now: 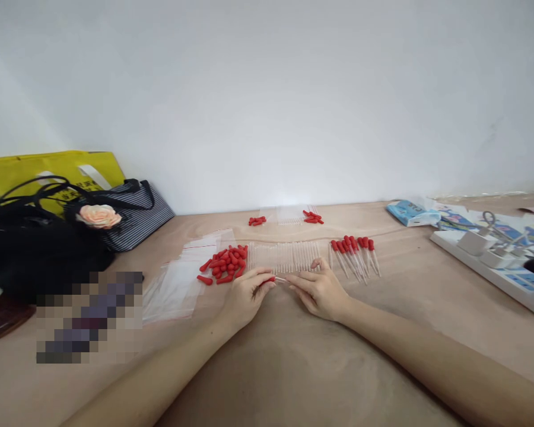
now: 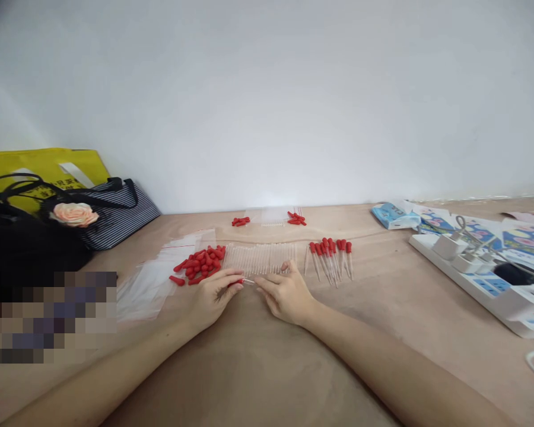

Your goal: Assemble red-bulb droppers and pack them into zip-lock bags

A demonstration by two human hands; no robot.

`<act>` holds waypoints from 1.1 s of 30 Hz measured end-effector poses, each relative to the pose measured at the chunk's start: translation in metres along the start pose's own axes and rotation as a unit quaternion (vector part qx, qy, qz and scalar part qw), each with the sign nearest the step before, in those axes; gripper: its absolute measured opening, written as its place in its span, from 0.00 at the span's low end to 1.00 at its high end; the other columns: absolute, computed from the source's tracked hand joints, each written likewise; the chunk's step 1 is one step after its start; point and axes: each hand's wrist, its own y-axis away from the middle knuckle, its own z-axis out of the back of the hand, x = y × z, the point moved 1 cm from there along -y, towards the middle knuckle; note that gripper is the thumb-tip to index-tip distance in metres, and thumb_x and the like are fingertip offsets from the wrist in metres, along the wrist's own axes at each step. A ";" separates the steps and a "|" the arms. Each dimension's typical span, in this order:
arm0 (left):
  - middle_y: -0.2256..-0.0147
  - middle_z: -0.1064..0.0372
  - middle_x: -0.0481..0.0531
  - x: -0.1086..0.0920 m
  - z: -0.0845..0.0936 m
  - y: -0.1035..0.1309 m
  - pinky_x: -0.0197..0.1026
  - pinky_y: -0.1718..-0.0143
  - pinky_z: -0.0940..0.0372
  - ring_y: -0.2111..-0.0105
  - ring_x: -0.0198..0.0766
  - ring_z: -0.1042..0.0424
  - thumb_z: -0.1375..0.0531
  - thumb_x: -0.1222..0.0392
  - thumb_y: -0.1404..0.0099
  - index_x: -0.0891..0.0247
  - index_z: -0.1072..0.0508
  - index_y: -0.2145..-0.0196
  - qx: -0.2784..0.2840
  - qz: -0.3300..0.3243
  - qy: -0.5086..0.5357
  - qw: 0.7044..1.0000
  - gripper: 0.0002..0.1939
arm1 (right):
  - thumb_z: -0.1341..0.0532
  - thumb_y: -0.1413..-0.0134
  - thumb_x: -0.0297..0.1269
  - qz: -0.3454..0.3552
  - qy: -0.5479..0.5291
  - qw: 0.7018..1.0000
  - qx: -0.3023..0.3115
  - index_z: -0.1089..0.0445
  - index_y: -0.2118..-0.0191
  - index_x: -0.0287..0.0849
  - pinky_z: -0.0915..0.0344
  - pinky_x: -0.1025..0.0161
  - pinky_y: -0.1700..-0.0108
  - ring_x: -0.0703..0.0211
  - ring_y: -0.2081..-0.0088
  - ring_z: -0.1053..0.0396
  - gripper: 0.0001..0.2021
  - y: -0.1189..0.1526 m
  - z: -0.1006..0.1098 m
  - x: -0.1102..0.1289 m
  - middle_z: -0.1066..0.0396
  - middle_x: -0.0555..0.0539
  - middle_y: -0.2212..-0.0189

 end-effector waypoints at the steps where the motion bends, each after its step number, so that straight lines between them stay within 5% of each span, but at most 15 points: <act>1: 0.65 0.28 0.53 0.000 0.000 0.000 0.40 0.64 0.34 0.66 0.37 0.29 0.48 0.60 0.38 0.62 0.27 0.66 0.005 -0.001 -0.002 1.000 0.10 | 0.50 0.44 0.30 0.004 0.003 1.000 0.000 0.33 0.56 0.41 0.54 0.58 0.60 0.65 0.72 0.35 0.13 0.000 0.000 0.000 0.28 0.48 0.70; 14: 0.72 0.27 0.47 -0.010 0.001 0.003 0.50 0.51 0.51 0.70 0.36 0.31 0.50 0.62 0.36 0.61 0.30 0.69 0.039 -0.102 -0.161 0.981 0.10 | 0.52 0.46 0.26 0.113 0.106 0.987 -0.032 0.31 0.62 0.38 0.54 0.56 0.60 0.67 0.79 0.41 0.13 0.004 0.004 -0.006 0.33 0.52 0.82; 33: 0.73 0.29 0.46 -0.015 -0.002 0.003 0.52 0.45 0.56 0.71 0.33 0.31 0.51 0.66 0.37 0.63 0.33 0.69 0.037 -0.198 -0.154 0.967 0.08 | 0.51 0.47 0.24 0.187 0.136 0.967 -0.103 0.33 0.64 0.34 0.48 0.59 0.61 0.66 0.76 0.42 0.10 0.007 0.007 -0.004 0.35 0.52 0.81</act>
